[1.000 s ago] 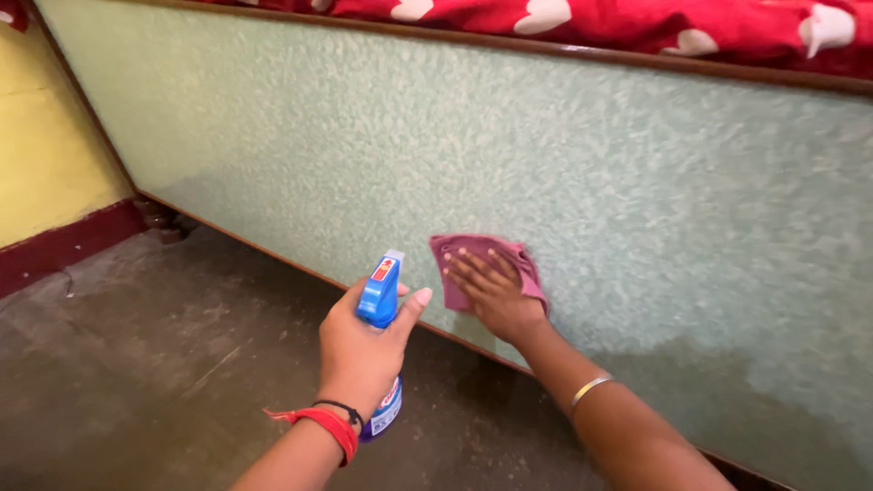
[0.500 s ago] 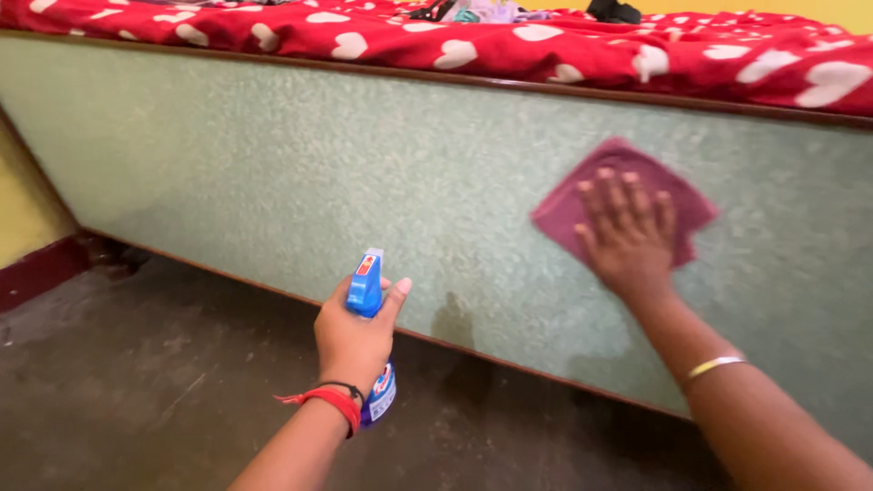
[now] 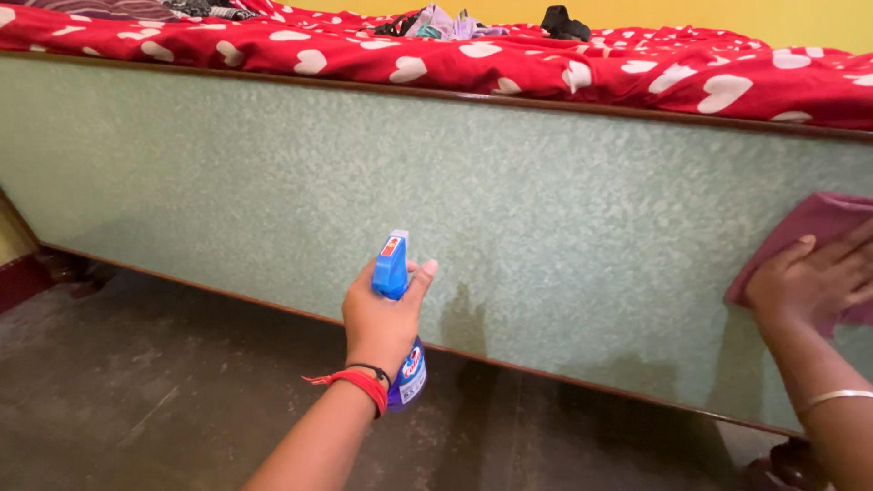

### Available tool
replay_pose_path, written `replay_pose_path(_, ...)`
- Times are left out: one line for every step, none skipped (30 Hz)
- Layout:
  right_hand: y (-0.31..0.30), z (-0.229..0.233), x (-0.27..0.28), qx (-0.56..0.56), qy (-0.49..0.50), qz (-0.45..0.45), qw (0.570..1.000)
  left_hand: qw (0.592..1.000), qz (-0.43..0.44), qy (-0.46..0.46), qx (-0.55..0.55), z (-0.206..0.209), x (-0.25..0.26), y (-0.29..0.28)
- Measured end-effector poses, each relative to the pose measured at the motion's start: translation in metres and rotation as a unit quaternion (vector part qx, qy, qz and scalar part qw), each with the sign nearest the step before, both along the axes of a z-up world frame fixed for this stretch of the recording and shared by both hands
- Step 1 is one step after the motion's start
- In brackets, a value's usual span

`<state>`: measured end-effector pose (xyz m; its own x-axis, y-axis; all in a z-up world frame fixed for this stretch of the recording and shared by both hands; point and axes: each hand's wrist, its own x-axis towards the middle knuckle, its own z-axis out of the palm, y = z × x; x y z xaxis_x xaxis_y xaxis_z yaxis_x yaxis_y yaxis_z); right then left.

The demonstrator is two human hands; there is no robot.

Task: The person sprays a cleaning solution onto the side panel of a bed frame and wipes it with a pink cloth. They repeatedly spray and wipe the same area, moving along the length of the panel.

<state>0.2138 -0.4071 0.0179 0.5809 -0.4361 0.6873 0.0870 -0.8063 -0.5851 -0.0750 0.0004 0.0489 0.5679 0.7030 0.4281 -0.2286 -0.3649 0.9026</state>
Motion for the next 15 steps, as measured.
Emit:
replay_pose_path(0.005, 0.002, 0.005, 0.011, -0.004, -0.01, 1.0, 1.0, -0.003, -0.009, 0.0, 0.001, 0.002, -0.002)
replay_pose_path(0.011, 0.005, 0.009, 0.023, -0.007, -0.02, 1.0, 1.0, -0.002, -0.004, 0.0, 0.001, 0.004, -0.004)
replay_pose_path(0.016, 0.009, 0.011, 0.009, -0.006, -0.026, 1.0, 1.0, -0.002, 0.002, 0.0, 0.001, 0.006, -0.006)
replay_pose_path(0.024, 0.013, 0.013, -0.006, -0.004, -0.033, 0.999, 1.0, -0.002, 0.009, -0.001, 0.001, 0.009, -0.008)
replay_pose_path(0.035, 0.018, 0.015, -0.021, -0.003, -0.041, 0.999, 1.0, -0.003, 0.014, 0.002, 0.0, 0.012, -0.01)
replay_pose_path(0.048, 0.021, 0.016, -0.046, -0.01, -0.038, 0.998, 1.0, -0.003, 0.021, 0.005, -0.001, 0.015, -0.011)
replay_pose_path(0.064, 0.025, 0.016, -0.07, -0.017, -0.036, 0.997, 1.0, -0.004, 0.027, 0.007, -0.002, 0.019, -0.013)
replay_pose_path(0.082, 0.028, 0.016, -0.091, -0.023, -0.025, 0.995, 0.999, -0.005, 0.033, 0.001, -0.003, 0.022, -0.014)
replay_pose_path(0.101, 0.032, 0.015, -0.113, -0.03, -0.014, 0.993, 0.999, -0.007, 0.039, -0.005, -0.004, 0.026, -0.015)
replay_pose_path(0.12, 0.035, 0.014, -0.131, -0.036, 0.004, 0.991, 0.999, -0.009, 0.046, -0.01, -0.005, 0.03, -0.016)
replay_pose_path(0.14, 0.035, 0.011, -0.175, -0.087, 0.026, 0.98, 0.999, -0.008, 0.048, -0.008, -0.007, 0.034, -0.017)
replay_pose_path(0.159, 0.035, 0.007, -0.22, -0.137, 0.049, 0.965, 0.999, -0.006, 0.05, -0.006, -0.008, 0.037, -0.017)
replay_pose_path(0.177, 0.035, 0.003, -0.238, -0.155, 0.091, 0.955, 0.999, -0.004, 0.052, -0.004, -0.01, 0.041, -0.017)
replay_pose_path(0.194, 0.034, -0.003, -0.256, -0.171, 0.134, 0.942, 0.999, -0.005, 0.05, 0.0, -0.013, 0.044, -0.017)
replay_pose_path(0.209, 0.033, -0.009, -0.279, -0.174, 0.189, 0.925, 0.999, -0.006, 0.048, 0.004, -0.015, 0.047, -0.016)
